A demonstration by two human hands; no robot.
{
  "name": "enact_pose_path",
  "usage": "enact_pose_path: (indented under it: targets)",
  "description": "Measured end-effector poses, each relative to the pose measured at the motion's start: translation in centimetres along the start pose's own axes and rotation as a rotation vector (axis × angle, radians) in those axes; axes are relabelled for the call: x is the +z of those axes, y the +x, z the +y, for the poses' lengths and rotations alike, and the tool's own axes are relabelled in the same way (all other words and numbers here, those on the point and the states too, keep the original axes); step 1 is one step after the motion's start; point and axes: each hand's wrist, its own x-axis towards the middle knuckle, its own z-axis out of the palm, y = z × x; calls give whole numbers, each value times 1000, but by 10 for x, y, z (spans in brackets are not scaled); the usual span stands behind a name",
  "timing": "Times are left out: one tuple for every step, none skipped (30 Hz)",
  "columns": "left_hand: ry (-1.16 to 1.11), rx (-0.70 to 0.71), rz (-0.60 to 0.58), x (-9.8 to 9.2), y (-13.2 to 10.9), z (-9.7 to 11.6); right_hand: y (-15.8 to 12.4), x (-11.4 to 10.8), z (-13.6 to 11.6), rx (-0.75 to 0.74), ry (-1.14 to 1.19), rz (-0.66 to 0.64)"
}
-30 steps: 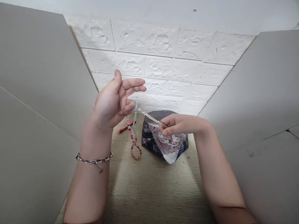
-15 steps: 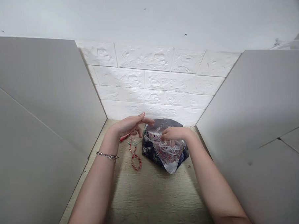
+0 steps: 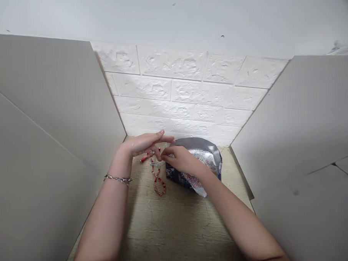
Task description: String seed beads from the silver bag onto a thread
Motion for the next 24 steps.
enact_pose_path:
  targets:
    - [-20, -22, 19, -4, -3, -2, 2, 3, -1, 11, 4, 10]
    - [-45, -37, 35, -7, -6, -5, 3, 6, -1, 20, 2, 16]
    - [-72, -47, 41, -10, -9, -7, 3, 8, -1, 27, -5, 16]
    - [-95, -51, 37, -13, -11, -9, 4, 10, -1, 31, -12, 10]
    - [-110, -52, 26, -14, -14, -10, 4, 11, -1, 30, -16, 3]
    - [-108, -54, 14, -16, -15, -12, 4, 13, -1, 28, -20, 2]
    - [-87, -61, 6, -17, -17, -13, 4, 15, -1, 27, -26, 7]
    - [-50, -78, 4, -17, -17, -15, 5, 17, -1, 22, -34, 12]
    - [-3, -101, 9, -18, -17, -17, 5, 20, 0, 13, -42, 11]
    - [47, -128, 23, -18, -17, -19, 6, 22, 0, 5, -55, 1]
    - [98, -163, 43, -19, -16, -22, 6, 25, 1, 1, -77, -14]
    - [143, -206, 70, -20, -15, -25, 6, 27, 1, -2, -103, -32]
    - [183, -257, 102, -21, -14, -28, 7, 28, 2, -3, -130, -50]
    - [217, -307, 140, -22, -13, -31, 7, 30, 2, -4, -156, -64]
    - [240, -353, 184, -24, -12, -34, 7, 30, 3, -3, -177, -73]
    - [254, -390, 228, -26, -11, -38, 7, 30, 4, -4, -193, -78]
    - [260, -415, 270, -28, -10, -41, 7, 30, 5, -5, -204, -82]
    - [262, -430, 306, -30, -9, -45, 7, 30, 6, -5, -209, -88]
    - [263, -441, 334, -32, -9, -48, 7, 30, 6, -5, -214, -93]
    - [267, -452, 356, -34, -9, -52, 7, 30, 7, -1, -218, -101]
    - [274, -463, 371, -36, -9, -55, 7, 30, 8, 7, -223, -109]
    - [286, -474, 383, -38, -9, -58, 7, 29, 8, 17, -227, -116]
    - [300, -487, 398, -40, -9, -60, 7, 30, 9, 27, -229, -120]
    - [317, -500, 416, -41, -9, -62, 8, 30, 9, 34, -233, -120]
